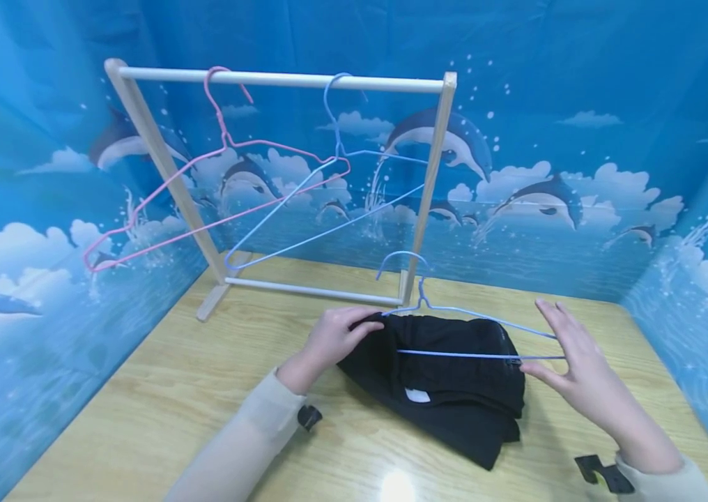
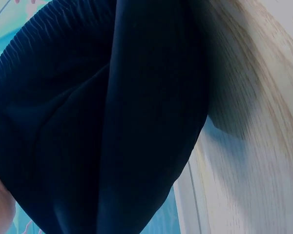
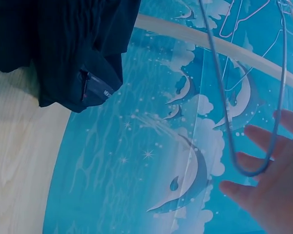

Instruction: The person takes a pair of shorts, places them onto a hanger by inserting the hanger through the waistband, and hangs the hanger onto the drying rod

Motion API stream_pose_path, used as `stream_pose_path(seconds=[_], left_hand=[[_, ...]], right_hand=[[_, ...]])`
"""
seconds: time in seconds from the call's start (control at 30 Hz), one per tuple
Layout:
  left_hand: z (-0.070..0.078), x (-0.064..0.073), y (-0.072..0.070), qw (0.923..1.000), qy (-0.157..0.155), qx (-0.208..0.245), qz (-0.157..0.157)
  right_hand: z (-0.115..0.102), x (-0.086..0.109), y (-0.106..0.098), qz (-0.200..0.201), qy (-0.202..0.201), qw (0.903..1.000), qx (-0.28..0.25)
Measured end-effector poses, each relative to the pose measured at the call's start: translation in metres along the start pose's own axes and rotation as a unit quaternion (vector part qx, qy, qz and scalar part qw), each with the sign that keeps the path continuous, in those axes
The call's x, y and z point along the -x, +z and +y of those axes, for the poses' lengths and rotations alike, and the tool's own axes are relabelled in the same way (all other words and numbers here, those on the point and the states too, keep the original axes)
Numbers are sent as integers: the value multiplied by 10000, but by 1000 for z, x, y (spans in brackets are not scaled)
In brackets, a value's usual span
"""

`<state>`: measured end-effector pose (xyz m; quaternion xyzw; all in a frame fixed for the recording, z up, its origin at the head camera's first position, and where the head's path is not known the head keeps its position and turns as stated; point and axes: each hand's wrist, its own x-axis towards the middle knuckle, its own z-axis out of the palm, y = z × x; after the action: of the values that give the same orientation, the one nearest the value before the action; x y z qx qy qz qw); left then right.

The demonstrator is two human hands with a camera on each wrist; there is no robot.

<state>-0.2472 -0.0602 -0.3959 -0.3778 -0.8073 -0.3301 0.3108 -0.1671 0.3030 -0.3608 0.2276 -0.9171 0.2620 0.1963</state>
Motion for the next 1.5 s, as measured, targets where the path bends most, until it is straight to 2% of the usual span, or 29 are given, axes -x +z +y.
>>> stream_pose_path(seconds=[0.27, 0.5, 0.6, 0.93, 1.13, 1.3, 1.5], left_hand=[[-2, 2, 1, 9995, -2, 152, 277], [-5, 3, 0, 9961, -373, 664, 446], [-5, 3, -1, 9948, -478, 740, 506], [-4, 4, -3, 9954, -382, 697, 543], [-3, 4, -3, 9955, -363, 702, 526], [-3, 4, -3, 9952, -370, 711, 568], [-3, 4, -3, 9953, -413, 695, 541]], right_hand=[[5, 6, 0, 267, 497, 9973, -474], [13, 9, 13, 977, -283, 9897, -1008], [15, 10, 14, 1001, -294, 9877, -1162], [24, 18, 18, 746, 259, 9898, -1186], [28, 22, 24, 180, 637, 9932, -957], [33, 26, 34, -255, 416, 9976, -497], [38, 26, 42, -370, 47, 9990, -259]])
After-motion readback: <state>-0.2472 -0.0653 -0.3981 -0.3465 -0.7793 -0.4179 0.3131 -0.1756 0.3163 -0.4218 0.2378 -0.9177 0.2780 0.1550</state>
